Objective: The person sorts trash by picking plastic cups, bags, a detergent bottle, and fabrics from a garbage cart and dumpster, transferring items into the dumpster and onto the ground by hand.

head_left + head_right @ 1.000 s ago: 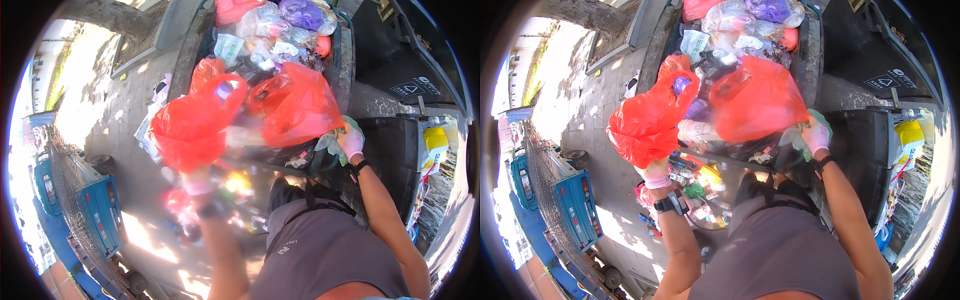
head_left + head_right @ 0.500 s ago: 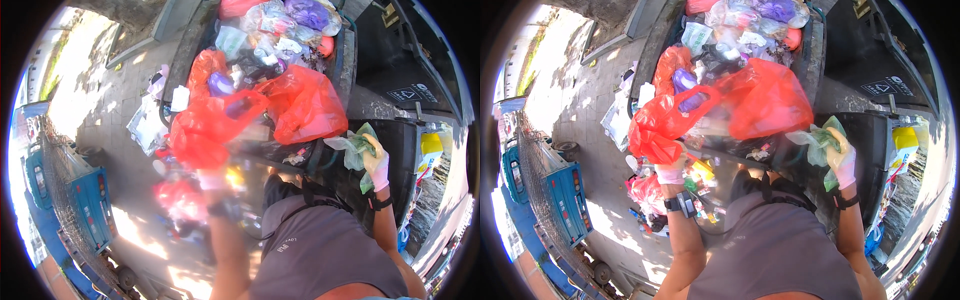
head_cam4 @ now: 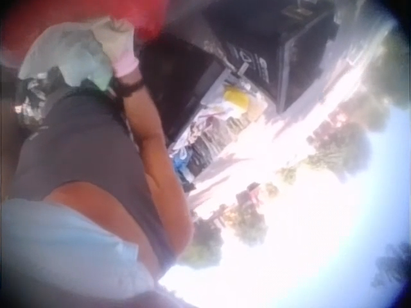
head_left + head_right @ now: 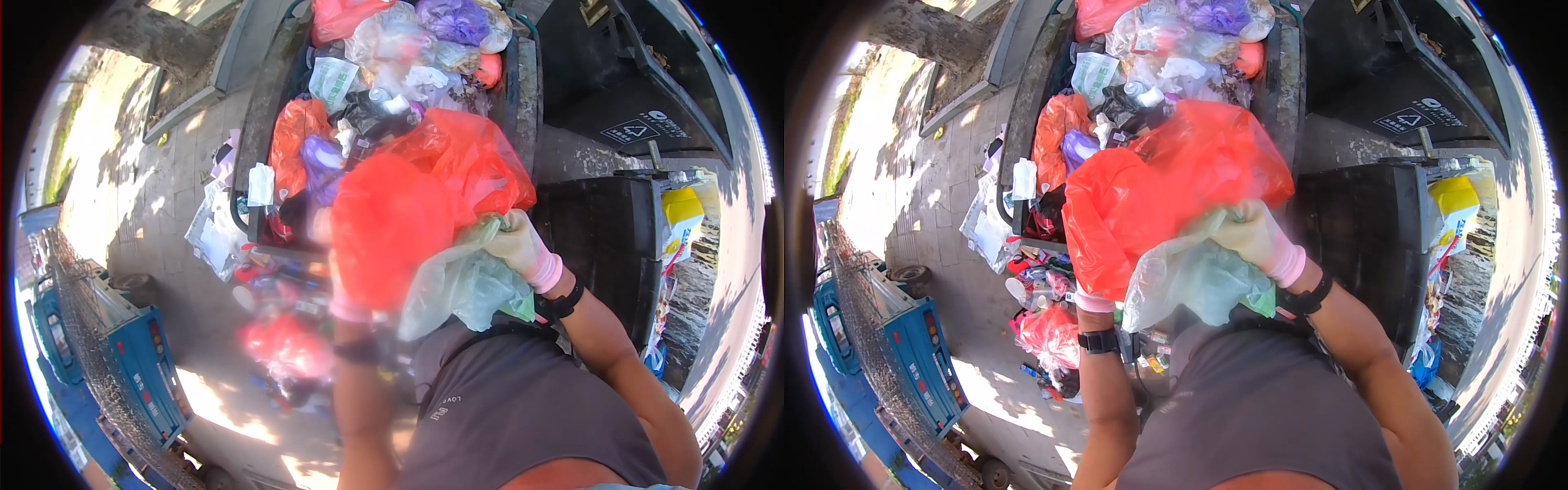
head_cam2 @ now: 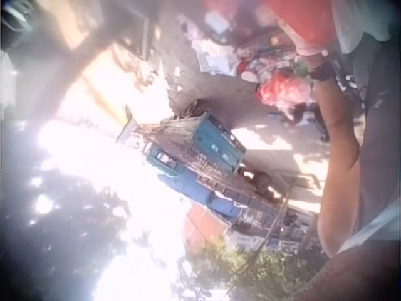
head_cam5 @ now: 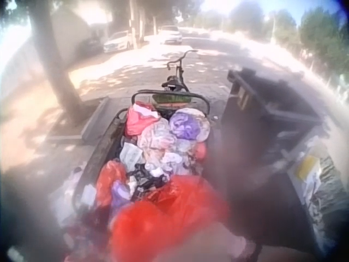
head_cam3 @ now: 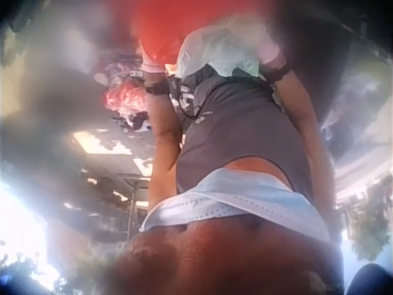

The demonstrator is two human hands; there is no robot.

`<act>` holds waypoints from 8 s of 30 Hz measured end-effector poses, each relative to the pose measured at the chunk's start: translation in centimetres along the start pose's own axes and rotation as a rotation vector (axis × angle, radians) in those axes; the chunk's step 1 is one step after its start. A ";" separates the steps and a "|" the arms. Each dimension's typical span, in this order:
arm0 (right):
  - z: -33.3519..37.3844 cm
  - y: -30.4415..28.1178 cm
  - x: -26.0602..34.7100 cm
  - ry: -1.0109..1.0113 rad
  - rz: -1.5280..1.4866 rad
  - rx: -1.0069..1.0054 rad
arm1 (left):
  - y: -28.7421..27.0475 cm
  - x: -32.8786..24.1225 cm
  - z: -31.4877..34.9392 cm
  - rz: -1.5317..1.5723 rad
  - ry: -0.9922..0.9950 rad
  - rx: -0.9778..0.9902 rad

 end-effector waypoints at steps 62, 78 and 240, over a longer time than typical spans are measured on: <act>3.1 -4.2 2.0 -0.249 1.203 -0.132 | -0.4 -2.7 12.6 -0.600 0.688 -0.426; 6.5 -3.5 14.7 -0.699 0.529 -0.743 | 7.9 -7.1 15.3 -0.956 1.001 -0.424; -12.2 22.2 1.1 -0.359 0.672 0.156 | -30.4 9.4 67.3 0.318 0.345 -2.074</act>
Point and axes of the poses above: each hand's wrist, its own z-axis away from the middle knuckle, its own y-axis out of the palm, x = y × z, the point moved 7 cm from there along -z, towards the middle knuckle, and after that the axes turned 1 degree about y, right-handed, at the moved point
